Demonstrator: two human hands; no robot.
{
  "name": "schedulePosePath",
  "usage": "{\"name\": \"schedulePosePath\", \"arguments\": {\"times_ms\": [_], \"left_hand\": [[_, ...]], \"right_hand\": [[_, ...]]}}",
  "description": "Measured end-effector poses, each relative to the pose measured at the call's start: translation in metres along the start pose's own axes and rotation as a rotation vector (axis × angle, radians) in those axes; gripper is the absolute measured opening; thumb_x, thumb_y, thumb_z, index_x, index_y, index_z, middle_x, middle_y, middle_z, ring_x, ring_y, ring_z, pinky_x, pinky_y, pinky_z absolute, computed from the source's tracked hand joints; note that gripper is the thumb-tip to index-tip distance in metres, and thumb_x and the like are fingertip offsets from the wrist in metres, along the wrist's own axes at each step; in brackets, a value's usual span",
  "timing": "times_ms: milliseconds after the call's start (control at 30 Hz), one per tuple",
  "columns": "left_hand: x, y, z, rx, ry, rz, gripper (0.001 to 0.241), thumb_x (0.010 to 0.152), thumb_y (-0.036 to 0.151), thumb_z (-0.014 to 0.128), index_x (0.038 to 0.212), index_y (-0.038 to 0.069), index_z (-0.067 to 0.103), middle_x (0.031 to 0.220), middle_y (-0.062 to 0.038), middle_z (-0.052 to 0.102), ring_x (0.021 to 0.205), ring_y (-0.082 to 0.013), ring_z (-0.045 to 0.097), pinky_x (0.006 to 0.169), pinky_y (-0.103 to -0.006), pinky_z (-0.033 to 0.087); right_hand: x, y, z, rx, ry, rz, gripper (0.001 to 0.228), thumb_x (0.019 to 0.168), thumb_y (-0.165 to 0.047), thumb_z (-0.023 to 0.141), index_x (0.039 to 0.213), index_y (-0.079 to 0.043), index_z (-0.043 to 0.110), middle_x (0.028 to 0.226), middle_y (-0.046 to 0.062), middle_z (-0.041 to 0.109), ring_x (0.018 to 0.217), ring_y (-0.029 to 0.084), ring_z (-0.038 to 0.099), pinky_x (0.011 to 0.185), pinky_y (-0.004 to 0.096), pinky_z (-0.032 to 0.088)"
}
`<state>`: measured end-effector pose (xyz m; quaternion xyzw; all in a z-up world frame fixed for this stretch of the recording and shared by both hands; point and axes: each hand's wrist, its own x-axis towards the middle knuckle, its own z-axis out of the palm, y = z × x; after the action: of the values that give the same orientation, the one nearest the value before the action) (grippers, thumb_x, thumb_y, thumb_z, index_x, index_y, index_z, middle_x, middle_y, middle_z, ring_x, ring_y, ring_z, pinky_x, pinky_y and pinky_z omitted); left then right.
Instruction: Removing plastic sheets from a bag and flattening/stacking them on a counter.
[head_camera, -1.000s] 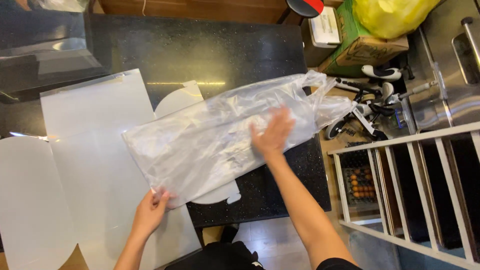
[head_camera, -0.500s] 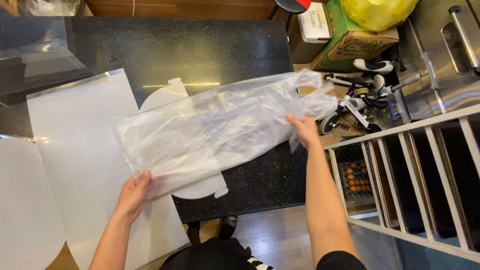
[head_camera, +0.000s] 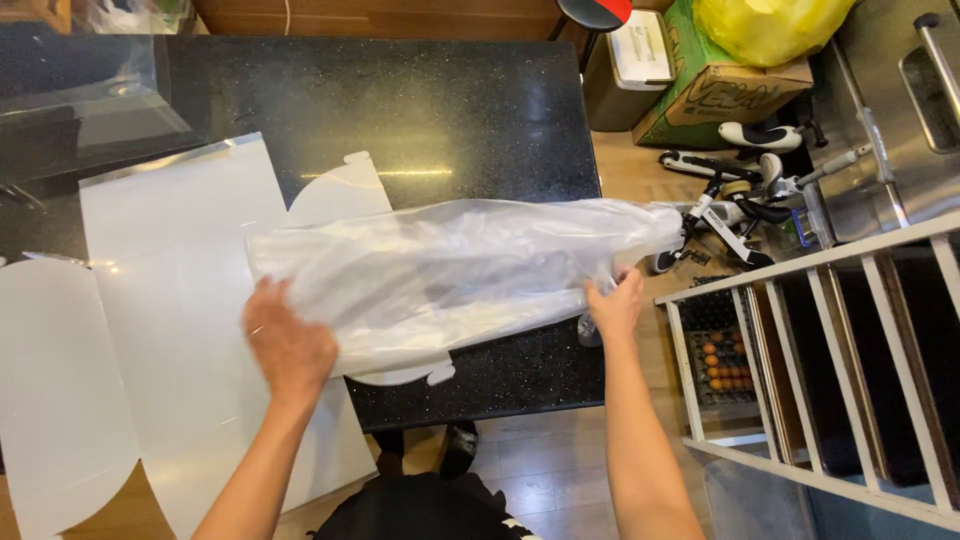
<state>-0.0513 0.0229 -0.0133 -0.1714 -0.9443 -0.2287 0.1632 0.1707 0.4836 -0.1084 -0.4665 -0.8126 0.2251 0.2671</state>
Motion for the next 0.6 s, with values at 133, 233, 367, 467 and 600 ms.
{"name": "schedulePosePath", "arguments": {"times_ms": [133,233,367,467,600], "left_hand": [[0.024,0.035,0.017,0.052,-0.166,0.326,0.097,0.075,0.055,0.073,0.160,0.025,0.037,0.173,-0.020,0.018,0.160,-0.0414,0.007,0.127,-0.0648,0.004],[0.034,0.035,0.040,0.031,-0.290,0.368,0.130,0.050,0.086,0.068,0.161,0.033,0.027,0.171,-0.021,0.006,0.156,-0.0441,-0.005,0.117,-0.0751,-0.006],[0.024,0.023,0.070,0.027,-0.349,0.379,0.146,0.036,0.097,0.062,0.162,0.036,0.021,0.172,-0.018,0.003,0.156,-0.0444,-0.012,0.114,-0.0783,-0.011],[0.026,0.020,0.066,0.002,-0.364,0.364,0.144,0.034,0.099,0.059,0.160,0.039,0.022,0.172,-0.015,0.001,0.155,-0.0432,-0.015,0.111,-0.0792,-0.011],[0.021,-0.003,0.070,-0.109,-0.355,0.406,0.139,0.042,0.100,0.055,0.161,0.036,0.021,0.171,-0.013,0.001,0.155,-0.0395,-0.014,0.111,-0.0811,-0.010]], "right_hand": [[-0.011,-0.070,-0.030,-0.199,0.041,0.069,0.092,0.070,-0.039,0.089,0.136,0.005,0.042,0.136,0.029,0.048,0.127,0.045,0.047,0.108,0.055,0.038],[-0.024,-0.126,-0.004,-0.214,0.243,-0.095,0.097,0.070,-0.031,0.080,0.147,0.009,0.035,0.149,0.032,0.038,0.142,0.047,0.033,0.119,0.061,0.022],[-0.076,-0.247,0.029,-0.087,-0.224,-0.599,0.076,0.080,-0.043,0.073,0.152,-0.032,0.048,0.171,0.014,0.026,0.160,0.039,0.018,0.125,0.065,0.008],[-0.081,-0.247,0.071,-0.165,-0.289,-0.836,0.081,0.087,-0.062,0.068,0.159,-0.036,0.041,0.173,0.013,0.017,0.158,0.042,0.008,0.121,0.071,0.003],[-0.031,-0.186,0.079,-0.403,-0.396,-0.496,0.087,0.084,-0.083,0.047,0.158,-0.040,0.033,0.172,0.010,0.008,0.158,0.039,0.000,0.118,0.072,-0.004]]}}
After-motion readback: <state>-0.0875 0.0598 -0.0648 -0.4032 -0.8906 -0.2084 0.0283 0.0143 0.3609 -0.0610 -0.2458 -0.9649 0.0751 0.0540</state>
